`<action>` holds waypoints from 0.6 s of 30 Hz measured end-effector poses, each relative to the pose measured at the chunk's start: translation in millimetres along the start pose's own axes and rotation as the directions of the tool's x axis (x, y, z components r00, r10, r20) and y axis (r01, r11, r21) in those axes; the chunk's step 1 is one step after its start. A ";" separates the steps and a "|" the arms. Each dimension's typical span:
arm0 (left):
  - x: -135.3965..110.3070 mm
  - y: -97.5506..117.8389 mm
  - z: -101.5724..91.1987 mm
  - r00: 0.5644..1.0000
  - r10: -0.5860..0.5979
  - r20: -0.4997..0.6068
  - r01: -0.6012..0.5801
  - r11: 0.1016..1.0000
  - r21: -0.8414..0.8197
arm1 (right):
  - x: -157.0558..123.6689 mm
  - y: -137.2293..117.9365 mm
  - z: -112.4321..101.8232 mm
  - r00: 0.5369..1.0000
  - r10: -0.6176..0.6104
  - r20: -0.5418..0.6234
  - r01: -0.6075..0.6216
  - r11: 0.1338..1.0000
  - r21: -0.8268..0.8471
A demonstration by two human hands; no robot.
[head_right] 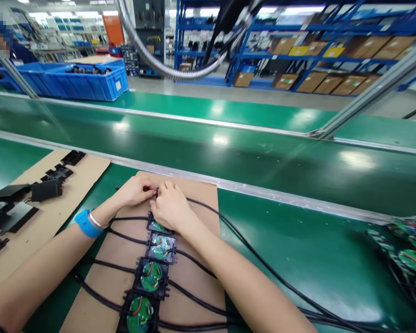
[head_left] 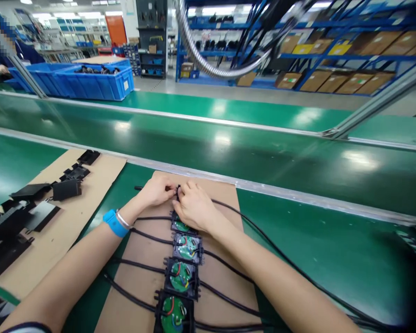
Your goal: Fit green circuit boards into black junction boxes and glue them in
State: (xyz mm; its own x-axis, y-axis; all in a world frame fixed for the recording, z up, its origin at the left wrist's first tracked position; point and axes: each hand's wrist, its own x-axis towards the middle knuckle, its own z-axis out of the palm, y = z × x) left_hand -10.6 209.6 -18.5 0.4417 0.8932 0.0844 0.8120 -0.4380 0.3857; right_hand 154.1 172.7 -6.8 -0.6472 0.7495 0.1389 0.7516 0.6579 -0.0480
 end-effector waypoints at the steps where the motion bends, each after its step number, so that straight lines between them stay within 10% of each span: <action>1: 0.5 -0.4 0.5 1.000 -0.001 0.005 0.001 1.000 -0.003 | 1.8 -0.1 0.9 1.000 -0.006 0.010 0.006 1.000 0.002; 8: -32.3 23.7 -18.7 0.999 0.047 -0.023 -0.046 0.998 0.034 | -13.9 4.8 -23.8 1.000 -0.003 0.031 0.002 1.000 0.022; 13: -129.4 38.9 -44.2 0.970 0.212 0.123 -0.204 0.976 -0.071 | -124.7 -7.6 -49.5 0.998 0.002 0.070 -0.021 0.962 0.273; 18: -199.7 37.8 -28.7 0.965 0.136 0.223 -0.126 0.990 -0.062 | -207.9 -34.0 -20.6 0.991 0.113 0.074 -0.130 0.948 0.291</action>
State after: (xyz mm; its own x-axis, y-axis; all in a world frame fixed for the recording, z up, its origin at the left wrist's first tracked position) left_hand -79.0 17.6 5.6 0.6222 0.7797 -0.0710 0.7250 -0.5395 0.4282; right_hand 265.7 -7.0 -13.6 -0.5661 0.8223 0.0587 0.7593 0.5478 -0.3511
